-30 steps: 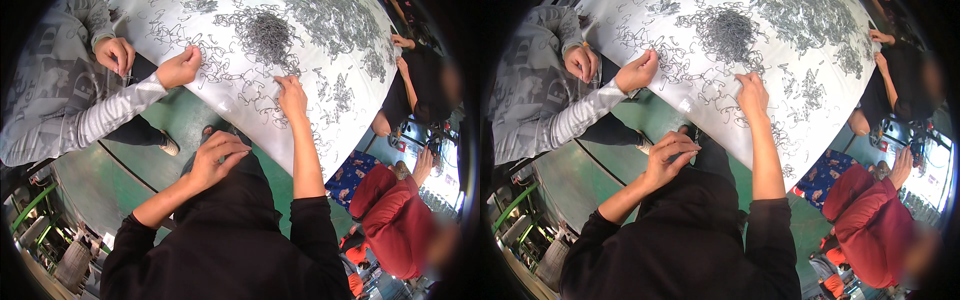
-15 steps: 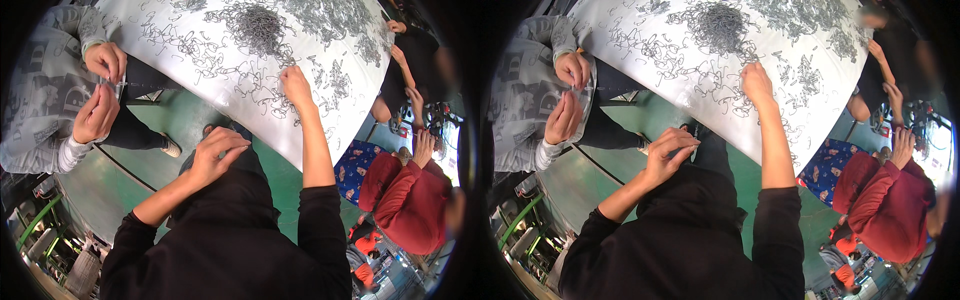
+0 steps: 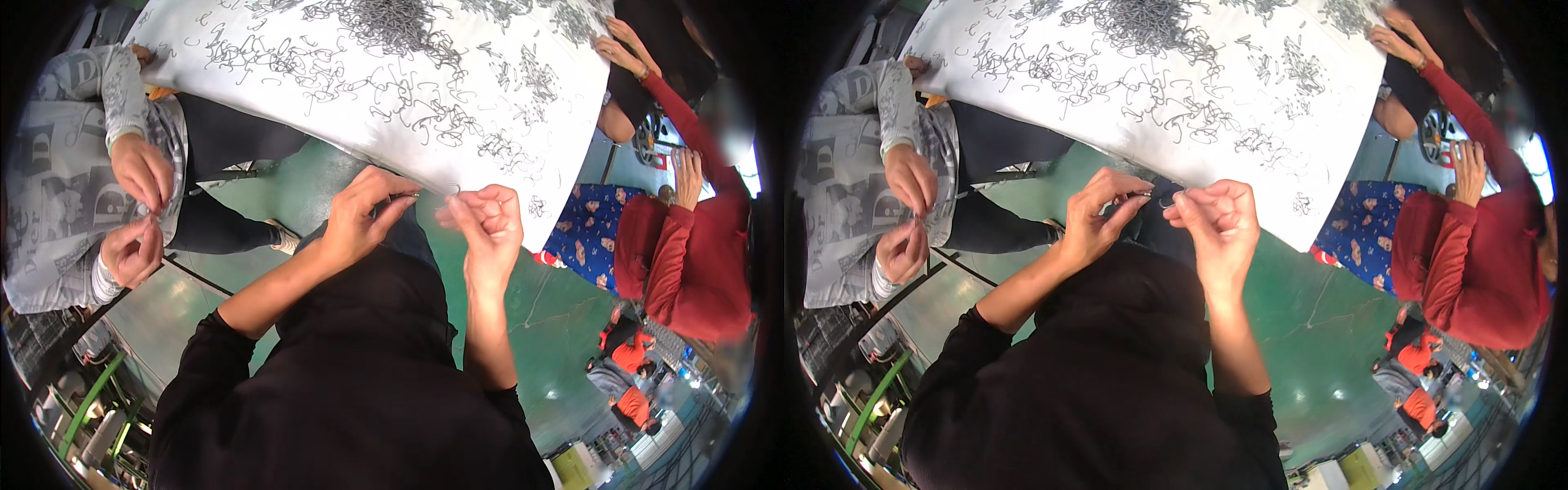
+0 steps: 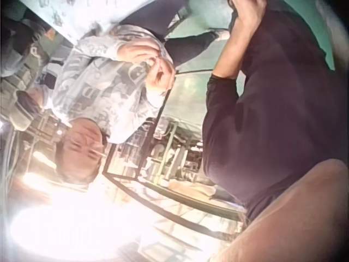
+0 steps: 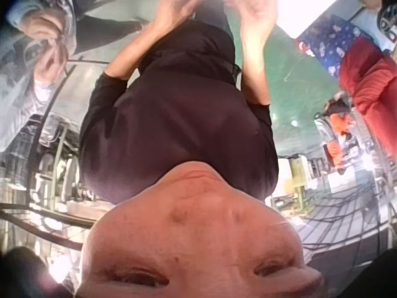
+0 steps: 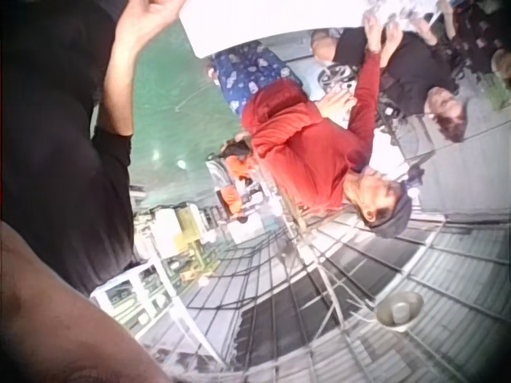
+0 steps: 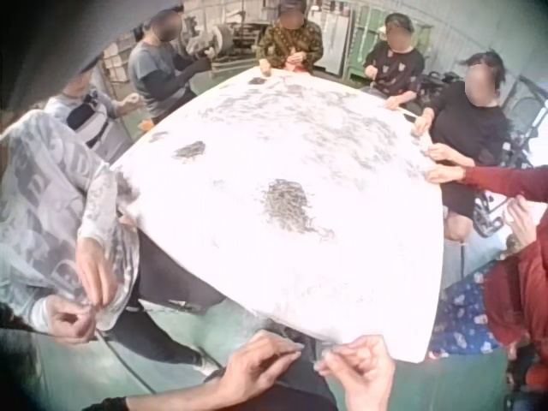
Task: The person picks small metal clips from a large white sheet and links them together by hand. They occasionally place assembled clips into a nearby tray. Other people at the table perform similar actions.
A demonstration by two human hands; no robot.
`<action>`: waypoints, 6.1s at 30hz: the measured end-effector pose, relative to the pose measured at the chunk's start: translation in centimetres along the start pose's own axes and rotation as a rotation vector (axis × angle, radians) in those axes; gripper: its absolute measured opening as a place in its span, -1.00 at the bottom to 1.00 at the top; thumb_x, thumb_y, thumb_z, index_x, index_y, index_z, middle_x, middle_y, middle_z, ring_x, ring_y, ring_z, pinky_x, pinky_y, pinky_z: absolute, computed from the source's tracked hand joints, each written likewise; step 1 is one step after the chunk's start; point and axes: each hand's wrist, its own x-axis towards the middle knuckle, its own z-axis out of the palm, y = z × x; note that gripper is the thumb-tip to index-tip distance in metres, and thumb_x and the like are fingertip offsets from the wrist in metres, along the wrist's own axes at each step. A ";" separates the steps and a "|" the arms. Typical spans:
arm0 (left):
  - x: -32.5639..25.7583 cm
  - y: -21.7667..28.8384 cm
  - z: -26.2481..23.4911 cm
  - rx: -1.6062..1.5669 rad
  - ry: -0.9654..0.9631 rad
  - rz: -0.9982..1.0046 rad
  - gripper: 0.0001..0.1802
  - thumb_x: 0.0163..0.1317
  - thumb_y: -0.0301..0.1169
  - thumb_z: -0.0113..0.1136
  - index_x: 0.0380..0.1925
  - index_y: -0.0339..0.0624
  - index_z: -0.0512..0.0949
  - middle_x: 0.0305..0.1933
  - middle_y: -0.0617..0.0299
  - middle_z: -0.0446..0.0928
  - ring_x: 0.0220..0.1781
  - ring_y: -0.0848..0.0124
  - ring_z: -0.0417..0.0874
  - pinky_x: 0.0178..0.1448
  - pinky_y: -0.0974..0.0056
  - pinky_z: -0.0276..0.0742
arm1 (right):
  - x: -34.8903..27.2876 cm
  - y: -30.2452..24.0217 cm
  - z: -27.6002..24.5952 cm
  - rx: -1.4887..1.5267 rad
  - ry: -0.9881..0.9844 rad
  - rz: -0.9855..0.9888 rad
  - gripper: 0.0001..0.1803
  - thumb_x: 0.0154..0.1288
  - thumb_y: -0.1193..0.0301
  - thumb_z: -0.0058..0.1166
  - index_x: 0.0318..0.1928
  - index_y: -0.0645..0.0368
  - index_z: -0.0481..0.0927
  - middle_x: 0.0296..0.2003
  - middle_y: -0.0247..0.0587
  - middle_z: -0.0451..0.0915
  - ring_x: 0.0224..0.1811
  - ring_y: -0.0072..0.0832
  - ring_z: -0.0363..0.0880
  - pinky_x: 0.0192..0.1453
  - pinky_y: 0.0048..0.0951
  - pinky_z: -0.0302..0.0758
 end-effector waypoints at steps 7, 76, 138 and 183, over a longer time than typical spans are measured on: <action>0.0 0.0 1.2 -0.041 -0.017 0.064 -0.70 0.06 -0.64 0.30 -0.15 -0.23 0.60 -0.28 0.23 0.63 -0.40 0.44 0.52 -0.32 0.40 0.47 | -1.7 0.5 0.5 -0.050 0.124 0.009 -0.76 0.21 0.70 0.16 -0.22 0.26 0.36 -0.35 -0.09 0.61 -0.38 -0.45 0.68 -0.32 -0.54 0.63; 1.6 2.0 0.4 0.018 -0.043 -0.110 -0.84 0.03 -0.61 0.34 -0.36 -0.24 0.60 -0.25 0.14 0.61 -0.16 0.26 0.61 -0.03 0.26 0.50 | 9.8 5.6 -2.6 -0.887 -0.008 -0.538 -0.91 0.28 0.49 0.09 -0.21 0.17 0.54 -0.26 -0.20 0.59 -0.33 -0.28 0.61 -0.34 -0.38 0.54; -1.8 -1.2 2.6 -0.040 0.058 -0.087 -0.83 0.08 -0.57 0.32 -0.28 -0.24 0.63 -0.34 0.17 0.61 -0.44 0.39 0.57 -0.31 0.34 0.51 | 3.4 3.2 -3.1 -0.031 -0.132 0.055 -0.72 0.16 0.58 0.25 -0.16 0.24 0.44 -0.35 -0.18 0.62 -0.35 -0.44 0.67 -0.40 -0.58 0.45; 24.5 -12.9 12.1 0.446 0.004 0.175 -0.86 0.12 -0.39 0.29 -0.34 -0.20 0.64 -0.20 0.11 0.59 -0.10 0.12 0.54 -0.01 0.11 0.47 | -0.1 4.1 -4.7 -0.445 0.003 -0.631 -0.73 0.02 0.74 0.29 -0.38 0.22 0.44 -0.38 -0.08 0.66 -0.37 -0.34 0.70 -0.29 -0.46 0.65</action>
